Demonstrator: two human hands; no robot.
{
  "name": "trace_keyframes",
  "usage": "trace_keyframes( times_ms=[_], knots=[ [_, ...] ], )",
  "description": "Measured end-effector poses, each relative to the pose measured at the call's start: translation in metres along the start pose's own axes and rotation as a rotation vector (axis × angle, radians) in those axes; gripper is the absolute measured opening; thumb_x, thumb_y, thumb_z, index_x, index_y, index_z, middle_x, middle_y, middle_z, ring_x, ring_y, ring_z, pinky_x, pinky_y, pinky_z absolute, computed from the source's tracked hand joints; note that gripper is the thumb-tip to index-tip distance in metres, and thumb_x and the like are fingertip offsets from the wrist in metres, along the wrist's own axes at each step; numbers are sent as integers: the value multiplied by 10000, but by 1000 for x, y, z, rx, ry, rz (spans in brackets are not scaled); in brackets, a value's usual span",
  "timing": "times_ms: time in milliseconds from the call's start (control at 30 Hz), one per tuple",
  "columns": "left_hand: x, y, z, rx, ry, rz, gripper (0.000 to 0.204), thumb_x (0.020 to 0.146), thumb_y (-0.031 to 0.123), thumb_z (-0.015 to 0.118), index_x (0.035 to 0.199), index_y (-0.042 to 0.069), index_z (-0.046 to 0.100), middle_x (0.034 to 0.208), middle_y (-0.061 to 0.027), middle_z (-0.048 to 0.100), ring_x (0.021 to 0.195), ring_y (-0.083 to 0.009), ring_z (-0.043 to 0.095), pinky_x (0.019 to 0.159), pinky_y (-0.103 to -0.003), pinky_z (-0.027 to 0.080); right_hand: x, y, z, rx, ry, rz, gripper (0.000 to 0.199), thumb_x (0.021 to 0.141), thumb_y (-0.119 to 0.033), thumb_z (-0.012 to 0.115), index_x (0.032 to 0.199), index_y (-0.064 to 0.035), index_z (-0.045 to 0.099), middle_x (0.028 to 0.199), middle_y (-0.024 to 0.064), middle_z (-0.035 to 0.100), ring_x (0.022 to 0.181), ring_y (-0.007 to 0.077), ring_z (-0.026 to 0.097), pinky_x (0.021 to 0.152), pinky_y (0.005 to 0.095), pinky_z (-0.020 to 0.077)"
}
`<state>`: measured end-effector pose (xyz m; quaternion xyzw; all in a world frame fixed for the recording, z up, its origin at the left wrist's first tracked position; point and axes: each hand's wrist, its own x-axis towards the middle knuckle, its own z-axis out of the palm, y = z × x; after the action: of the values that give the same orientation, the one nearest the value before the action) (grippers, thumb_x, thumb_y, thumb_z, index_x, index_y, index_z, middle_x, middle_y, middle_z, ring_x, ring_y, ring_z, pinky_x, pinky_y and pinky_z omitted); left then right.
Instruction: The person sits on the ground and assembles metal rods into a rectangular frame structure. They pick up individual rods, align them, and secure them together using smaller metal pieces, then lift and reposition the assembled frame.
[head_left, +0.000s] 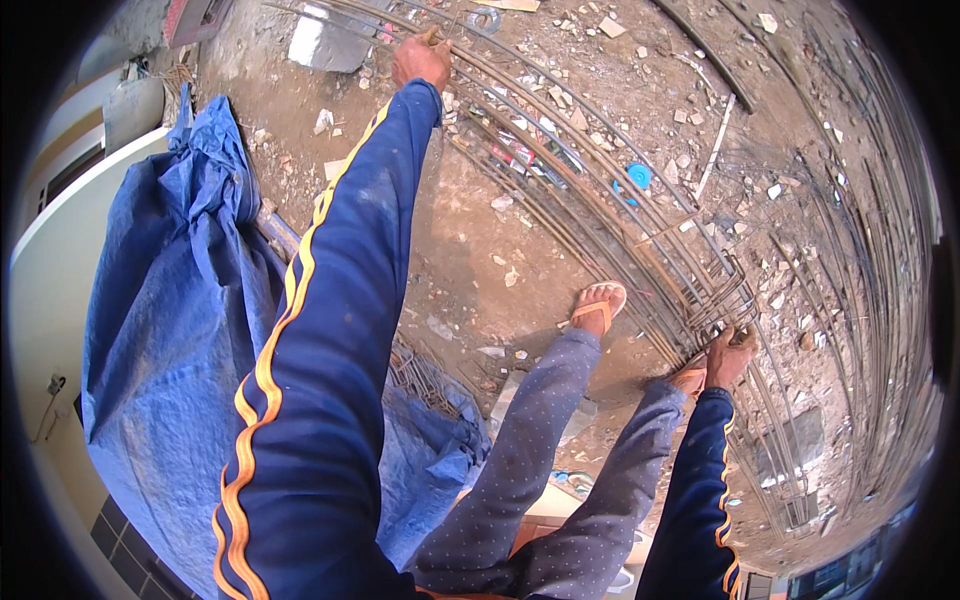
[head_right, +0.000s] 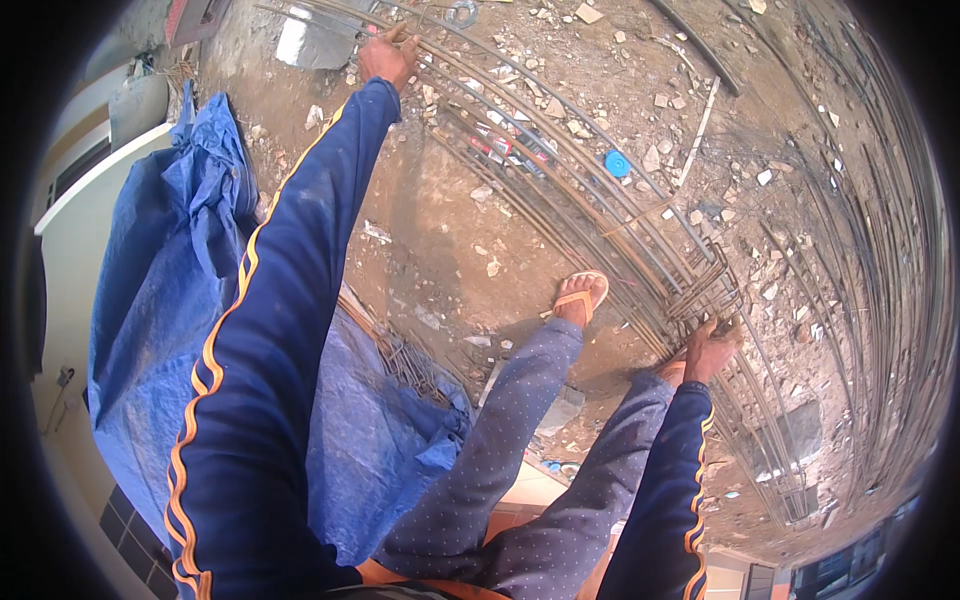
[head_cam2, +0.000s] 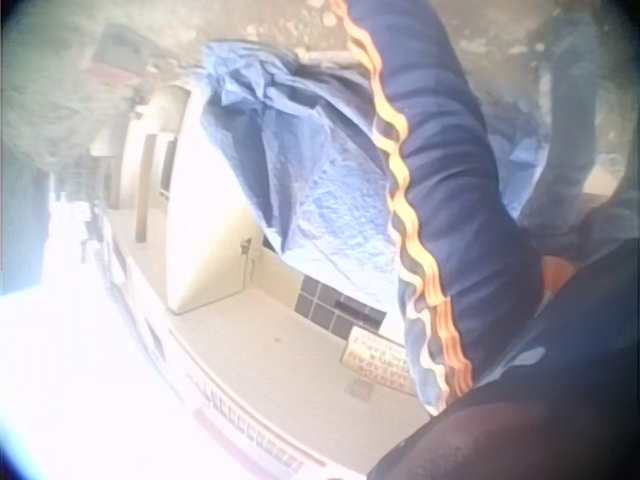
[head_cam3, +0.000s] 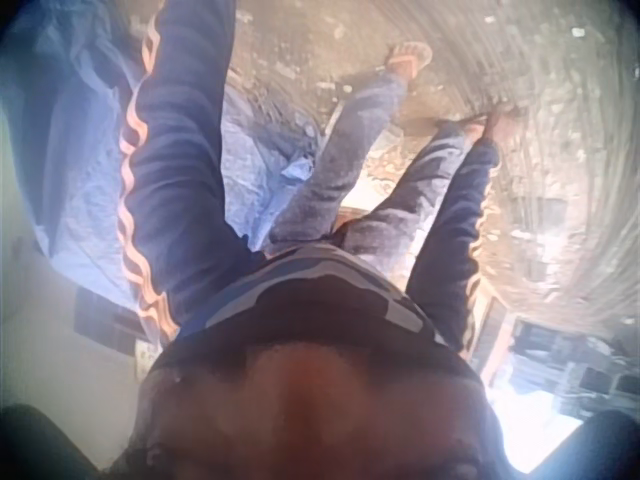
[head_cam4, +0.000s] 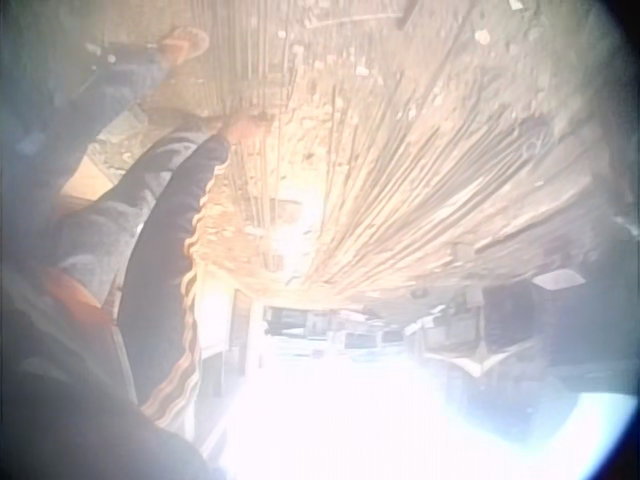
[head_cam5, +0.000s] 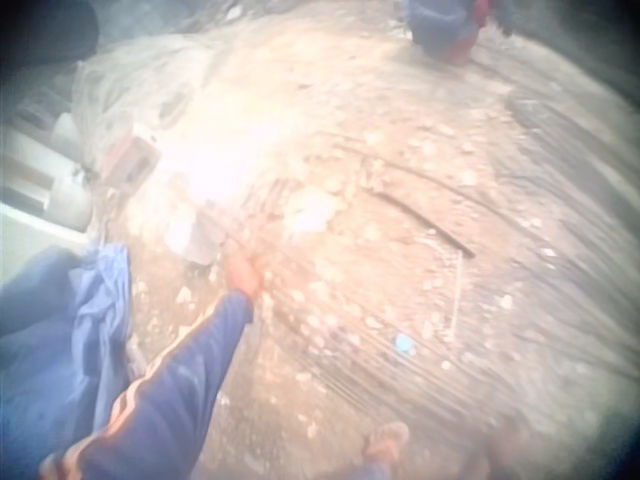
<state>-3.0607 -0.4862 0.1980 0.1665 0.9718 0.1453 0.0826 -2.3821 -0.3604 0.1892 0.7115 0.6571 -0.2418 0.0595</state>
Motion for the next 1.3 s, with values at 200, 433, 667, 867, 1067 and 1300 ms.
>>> trace_keyframes(
  times_ms=[200,433,667,867,1067,1300],
  knots=[
    [-3,-71,26,-498,236,-393,424,872,175,741,1224,-32,628,1022,-212,677,859,-322,672,783,-416,535,-3,-26,-3,-15,-5,-47,531,944,-278,673,1345,47,553,1170,263,611,1019,351,645,895,433,513],
    [1,-41,29,-645,-53,-687,139,881,136,704,948,32,640,843,-99,653,697,-210,594,605,-401,475,-2,0,-11,-135,36,-57,531,955,-313,653,1351,28,558,1227,257,603,1038,349,646,913,441,507],
    [3,-143,46,-605,-15,-626,156,945,179,678,968,24,676,891,-100,728,727,-213,672,646,-370,506,9,12,13,-152,39,-138,526,950,-334,657,1317,37,589,1165,254,651,1038,358,653,924,435,496],
    [-12,-102,53,-894,-113,-625,124,951,171,707,954,64,645,740,-76,675,564,-184,596,484,-317,439,-5,5,-9,-114,46,10,550,935,-369,689,1300,34,608,1073,219,637,918,324,646,856,422,507],
    [-71,-93,17,-364,254,22,293,928,222,749,1118,11,676,771,-27,668,619,-126,584,575,-307,490,4,-3,9,13,91,-47,502,933,-385,693,1249,3,646,1263,265,613,1178,407,584,993,470,467],
    [-318,131,39,-346,-580,340,341,810,248,842,1085,81,728,981,-115,715,866,-288,700,761,-408,554,-16,-17,4,-10,320,-57,402,900,-238,713,1202,19,645,1092,233,657,1028,377,640,891,454,517]
  ],
)
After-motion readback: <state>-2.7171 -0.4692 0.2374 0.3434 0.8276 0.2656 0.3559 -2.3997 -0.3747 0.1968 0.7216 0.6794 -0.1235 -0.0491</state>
